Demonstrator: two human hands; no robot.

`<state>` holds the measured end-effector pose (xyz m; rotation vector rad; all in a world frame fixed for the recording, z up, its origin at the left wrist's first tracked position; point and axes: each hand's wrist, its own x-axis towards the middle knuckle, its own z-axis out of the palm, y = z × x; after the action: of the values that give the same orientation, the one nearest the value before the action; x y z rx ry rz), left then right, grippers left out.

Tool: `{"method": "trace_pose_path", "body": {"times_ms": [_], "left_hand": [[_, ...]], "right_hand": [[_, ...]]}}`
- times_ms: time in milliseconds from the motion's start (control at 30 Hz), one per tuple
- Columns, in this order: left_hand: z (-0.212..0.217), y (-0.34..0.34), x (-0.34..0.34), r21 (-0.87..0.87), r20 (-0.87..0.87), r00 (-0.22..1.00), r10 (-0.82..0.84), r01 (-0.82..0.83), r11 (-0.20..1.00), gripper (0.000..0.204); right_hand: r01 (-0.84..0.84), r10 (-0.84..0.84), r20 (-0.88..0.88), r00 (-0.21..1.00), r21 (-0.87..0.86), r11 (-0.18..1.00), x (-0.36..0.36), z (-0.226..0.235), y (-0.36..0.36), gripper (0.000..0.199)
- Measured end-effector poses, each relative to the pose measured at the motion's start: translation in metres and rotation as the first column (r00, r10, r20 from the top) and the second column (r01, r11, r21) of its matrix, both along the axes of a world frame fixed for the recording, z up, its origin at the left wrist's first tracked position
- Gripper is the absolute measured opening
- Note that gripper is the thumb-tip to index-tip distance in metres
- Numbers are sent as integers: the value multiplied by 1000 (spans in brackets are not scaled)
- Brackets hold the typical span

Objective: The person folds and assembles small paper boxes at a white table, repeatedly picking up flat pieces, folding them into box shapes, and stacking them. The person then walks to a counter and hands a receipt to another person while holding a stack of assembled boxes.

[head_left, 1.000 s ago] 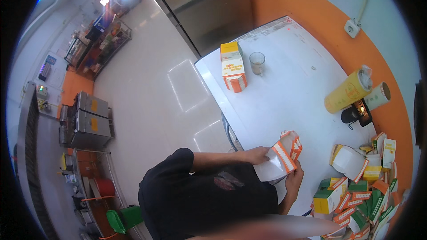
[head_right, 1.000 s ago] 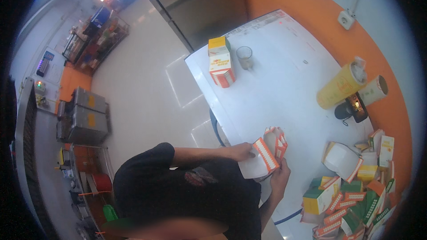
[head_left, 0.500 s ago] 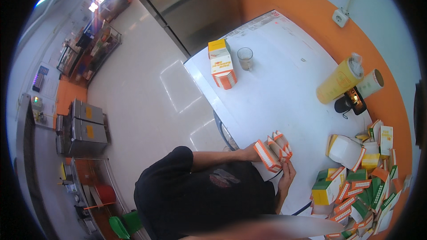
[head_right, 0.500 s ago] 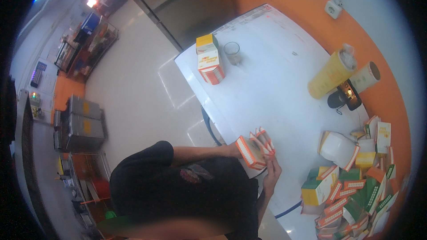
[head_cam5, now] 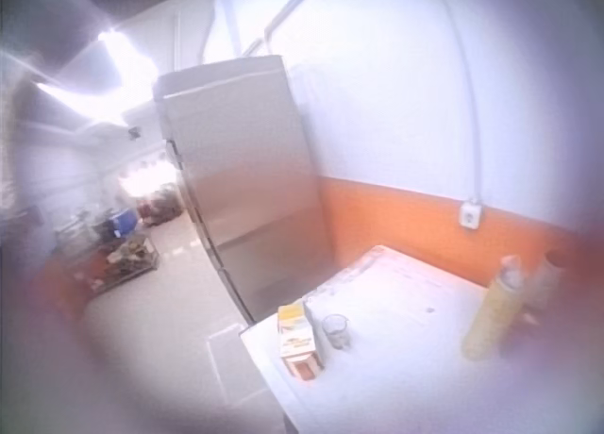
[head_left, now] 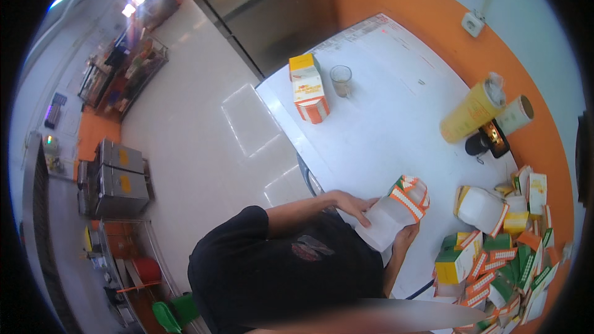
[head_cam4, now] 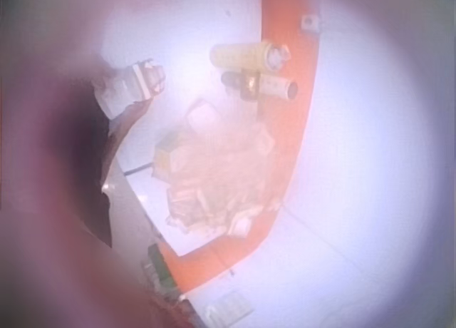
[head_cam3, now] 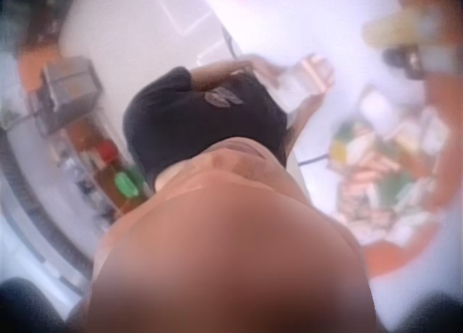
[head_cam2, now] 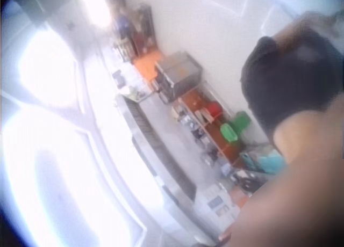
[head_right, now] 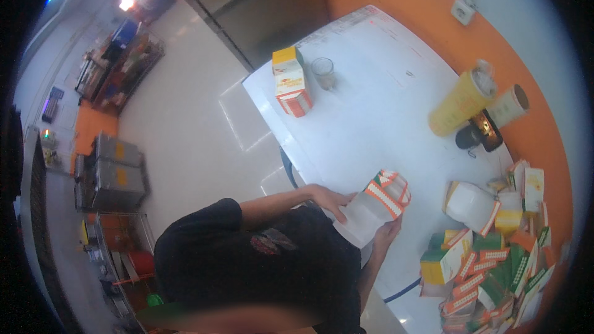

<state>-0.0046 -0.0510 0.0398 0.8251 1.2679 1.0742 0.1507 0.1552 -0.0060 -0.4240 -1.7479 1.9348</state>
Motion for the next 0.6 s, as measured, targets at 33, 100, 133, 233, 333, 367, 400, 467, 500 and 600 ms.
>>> {"method": "trace_pose_path", "body": {"times_ms": [33,100,133,233,333,367,400,467,500,600], "left_hand": [[0,-3,-8,-1,72,997,-34,34,999,106],[-2,1,-20,108,-124,969,213,-200,974,87],[-2,5,-26,320,-90,951,296,-254,913,77],[1,36,-24,340,-41,887,461,-421,841,90],[14,60,-11,139,-105,749,654,-640,756,52],[19,63,-4,99,-164,719,676,-670,736,44],[22,67,3,136,-174,721,671,-657,741,40],[26,78,5,160,-225,712,666,-647,746,37],[26,84,11,173,-236,712,662,-639,749,38],[26,97,23,262,-306,625,718,-670,695,41]], "right_hand": [[-7,5,100,995,17,1000,-1,0,-2,66],[-71,59,232,971,44,997,0,3,-9,57],[-82,74,277,958,17,997,-2,6,-15,52],[-9,5,218,976,19,1000,-8,10,-30,49],[-73,85,90,992,-123,990,-4,16,-25,59],[-54,68,88,994,-157,986,-3,18,-22,59],[-44,53,46,998,-178,983,0,19,-20,59],[24,-19,44,999,-103,994,-8,19,-11,56],[72,-71,86,994,-16,997,-10,19,-8,54],[187,-201,122,972,115,976,-20,23,-9,49]]}}
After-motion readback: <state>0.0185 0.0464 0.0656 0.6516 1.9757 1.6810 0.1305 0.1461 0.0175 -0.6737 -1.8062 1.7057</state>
